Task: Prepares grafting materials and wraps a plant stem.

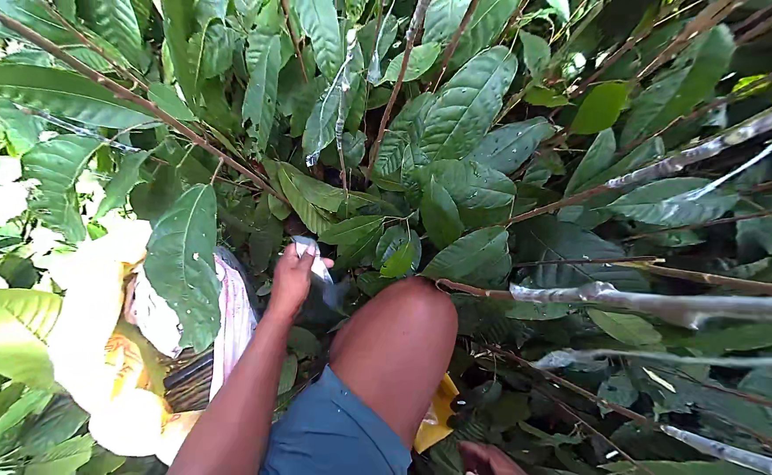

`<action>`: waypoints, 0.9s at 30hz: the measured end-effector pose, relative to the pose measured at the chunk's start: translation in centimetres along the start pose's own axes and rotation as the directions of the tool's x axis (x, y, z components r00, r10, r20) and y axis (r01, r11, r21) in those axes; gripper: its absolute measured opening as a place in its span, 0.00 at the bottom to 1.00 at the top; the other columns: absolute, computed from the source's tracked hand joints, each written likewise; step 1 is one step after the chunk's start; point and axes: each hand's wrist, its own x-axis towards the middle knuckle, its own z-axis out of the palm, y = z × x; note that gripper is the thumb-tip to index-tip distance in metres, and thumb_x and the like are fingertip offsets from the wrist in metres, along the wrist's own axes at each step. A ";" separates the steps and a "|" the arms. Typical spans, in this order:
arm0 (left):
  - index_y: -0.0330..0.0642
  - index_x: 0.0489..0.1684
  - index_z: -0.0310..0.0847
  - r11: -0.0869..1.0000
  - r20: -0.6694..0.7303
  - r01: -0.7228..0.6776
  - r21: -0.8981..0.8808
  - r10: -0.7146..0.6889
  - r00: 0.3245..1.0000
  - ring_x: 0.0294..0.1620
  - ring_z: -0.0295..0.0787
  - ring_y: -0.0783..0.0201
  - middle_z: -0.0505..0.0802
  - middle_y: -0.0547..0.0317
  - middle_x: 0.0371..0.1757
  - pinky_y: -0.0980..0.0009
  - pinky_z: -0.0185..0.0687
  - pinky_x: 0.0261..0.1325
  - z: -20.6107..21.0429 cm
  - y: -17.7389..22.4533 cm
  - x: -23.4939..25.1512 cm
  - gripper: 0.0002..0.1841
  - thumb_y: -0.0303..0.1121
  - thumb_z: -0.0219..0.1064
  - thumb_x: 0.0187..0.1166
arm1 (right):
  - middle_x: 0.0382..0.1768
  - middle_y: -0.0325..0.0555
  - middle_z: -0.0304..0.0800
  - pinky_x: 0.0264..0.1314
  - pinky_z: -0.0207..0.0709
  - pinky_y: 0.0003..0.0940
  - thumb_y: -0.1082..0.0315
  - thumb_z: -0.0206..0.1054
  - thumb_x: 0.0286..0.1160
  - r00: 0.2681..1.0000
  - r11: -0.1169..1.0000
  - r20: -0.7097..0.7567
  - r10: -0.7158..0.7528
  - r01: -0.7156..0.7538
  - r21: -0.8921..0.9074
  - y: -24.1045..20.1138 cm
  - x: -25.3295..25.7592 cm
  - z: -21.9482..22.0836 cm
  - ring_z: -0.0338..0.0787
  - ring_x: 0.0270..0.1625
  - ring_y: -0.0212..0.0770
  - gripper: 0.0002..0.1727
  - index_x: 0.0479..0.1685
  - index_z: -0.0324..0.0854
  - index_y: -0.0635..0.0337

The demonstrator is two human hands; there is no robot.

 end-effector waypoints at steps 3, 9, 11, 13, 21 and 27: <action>0.38 0.60 0.78 0.930 0.261 -0.258 -0.260 0.325 0.909 0.46 0.97 0.58 0.97 0.54 0.41 0.55 0.92 0.60 -2.7 7.3 -6.4 0.13 0.35 0.53 0.90 | 0.64 0.62 0.89 0.74 0.81 0.45 0.63 0.64 0.85 0.970 0.970 -0.056 -0.237 0.239 0.041 -2.4 0.2 -0.5 0.89 0.68 0.47 0.21 0.65 0.84 0.73; 0.50 0.56 0.88 0.863 0.664 -0.397 -0.314 0.498 0.558 0.50 0.92 0.79 0.96 0.71 0.49 0.77 0.89 0.57 1.1 14.9 -18.6 0.13 0.41 0.57 0.91 | 0.80 0.63 0.73 0.82 0.73 0.46 0.38 0.73 0.72 0.705 0.738 -0.296 -0.644 0.674 -0.001 -10.4 1.5 1.8 0.74 0.83 0.46 0.44 0.76 0.75 0.67; 0.49 0.58 0.87 0.842 0.615 -0.342 -0.417 0.538 0.576 0.52 0.91 0.78 0.96 0.70 0.51 0.77 0.88 0.59 4.4 15.0 -21.2 0.13 0.39 0.57 0.91 | 0.70 0.58 0.84 0.80 0.76 0.43 0.50 0.74 0.75 0.652 0.693 -0.387 -0.652 0.720 0.045 -11.1 1.5 3.3 0.81 0.77 0.42 0.30 0.65 0.81 0.67; 0.43 0.56 0.86 0.799 0.562 -0.061 -0.599 0.473 0.678 0.49 0.98 0.58 0.98 0.50 0.48 0.62 0.93 0.58 7.7 15.2 -22.0 0.13 0.38 0.57 0.91 | 0.53 0.56 0.94 0.68 0.84 0.41 0.65 0.65 0.83 0.659 0.691 -0.399 -0.637 0.718 0.083 -9.7 1.8 3.8 0.92 0.61 0.41 0.15 0.51 0.89 0.71; 0.32 0.51 0.76 0.926 0.576 0.213 -0.312 0.007 0.817 0.24 0.92 0.64 0.95 0.48 0.31 0.72 0.90 0.30 14.4 11.0 -22.1 0.06 0.24 0.55 0.87 | 0.66 0.54 0.88 0.71 0.82 0.48 0.59 0.59 0.88 0.906 0.899 -0.257 -0.336 0.390 0.199 1.1 0.9 -0.5 0.88 0.66 0.47 0.22 0.69 0.84 0.63; 0.31 0.49 0.81 0.958 0.621 0.131 -0.255 0.058 0.782 0.31 0.93 0.62 0.95 0.51 0.35 0.65 0.94 0.40 15.3 7.1 -23.6 0.11 0.16 0.71 0.70 | 0.49 0.46 0.88 0.49 0.89 0.32 0.63 0.70 0.78 0.802 0.491 -0.586 -0.119 0.560 0.667 -1.6 1.3 0.3 0.91 0.44 0.34 0.16 0.53 0.86 0.67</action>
